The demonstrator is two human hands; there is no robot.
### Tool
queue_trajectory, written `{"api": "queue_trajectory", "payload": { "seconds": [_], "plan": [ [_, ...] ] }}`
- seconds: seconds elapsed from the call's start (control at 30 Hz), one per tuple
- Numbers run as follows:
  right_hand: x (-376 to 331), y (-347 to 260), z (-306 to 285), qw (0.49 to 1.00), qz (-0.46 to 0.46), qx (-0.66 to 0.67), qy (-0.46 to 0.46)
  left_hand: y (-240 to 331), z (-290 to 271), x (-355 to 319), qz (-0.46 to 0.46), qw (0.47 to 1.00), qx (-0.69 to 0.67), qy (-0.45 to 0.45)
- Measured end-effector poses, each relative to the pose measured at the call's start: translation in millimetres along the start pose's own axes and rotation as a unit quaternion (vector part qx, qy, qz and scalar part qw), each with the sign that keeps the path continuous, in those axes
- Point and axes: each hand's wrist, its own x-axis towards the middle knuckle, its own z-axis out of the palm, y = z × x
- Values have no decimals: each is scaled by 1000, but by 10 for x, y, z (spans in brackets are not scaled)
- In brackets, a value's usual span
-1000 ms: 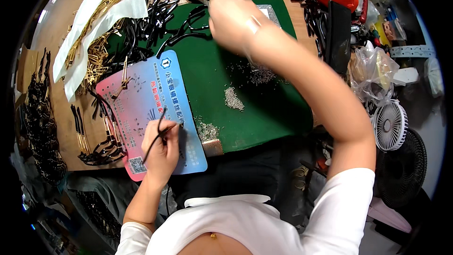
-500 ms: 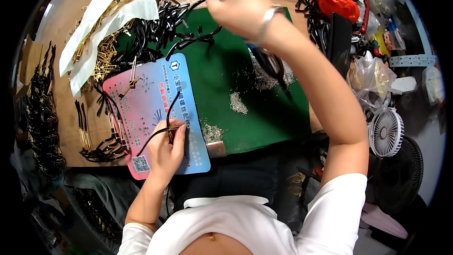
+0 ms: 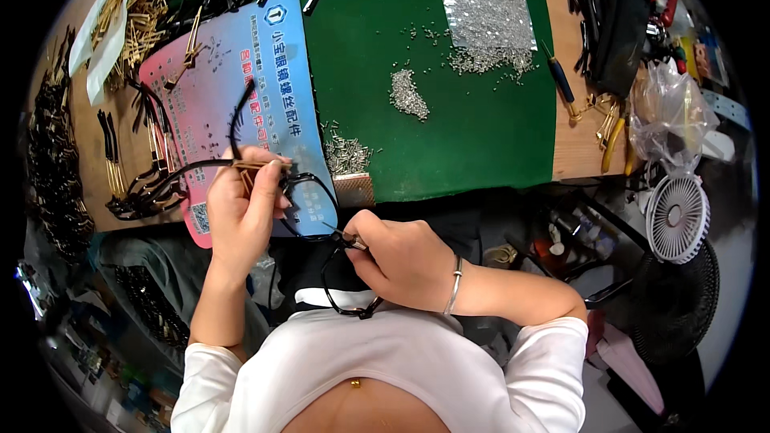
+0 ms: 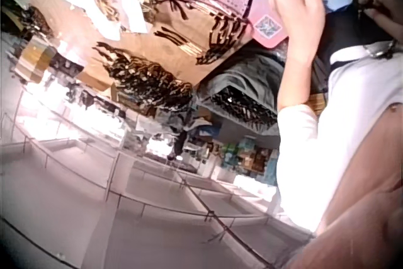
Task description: The person assembles eyeglasses by attaching temple arms to frames using a screwdriver. They repeatedly pick up frames and temples, align them, and tighten screws on a green work mat in a workshop setting.
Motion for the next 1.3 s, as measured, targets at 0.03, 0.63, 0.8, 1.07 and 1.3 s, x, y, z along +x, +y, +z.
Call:
{"api": "queue_trajectory", "payload": {
  "seconds": [0.03, 0.63, 0.8, 1.07, 1.3],
  "plan": [
    [3, 3, 11, 1000, -1, 5, -3, 25, -9, -14, -19, 1000, -24, 6],
    [115, -52, -123, 993, 41, 56, -96, -86, 32, -71, 50, 996, -63, 33],
    [173, 29, -167, 985, 49, 74, -151, -71, 56, 3, 41, 997, -37, 52],
    [243, 34, -232, 977, 38, 90, -189, -116, 75, -18, 106, 987, 105, 64],
    [243, 85, -226, 983, 23, 76, -165, -145, 113, -24, 108, 983, 111, 95]
  ]
}}
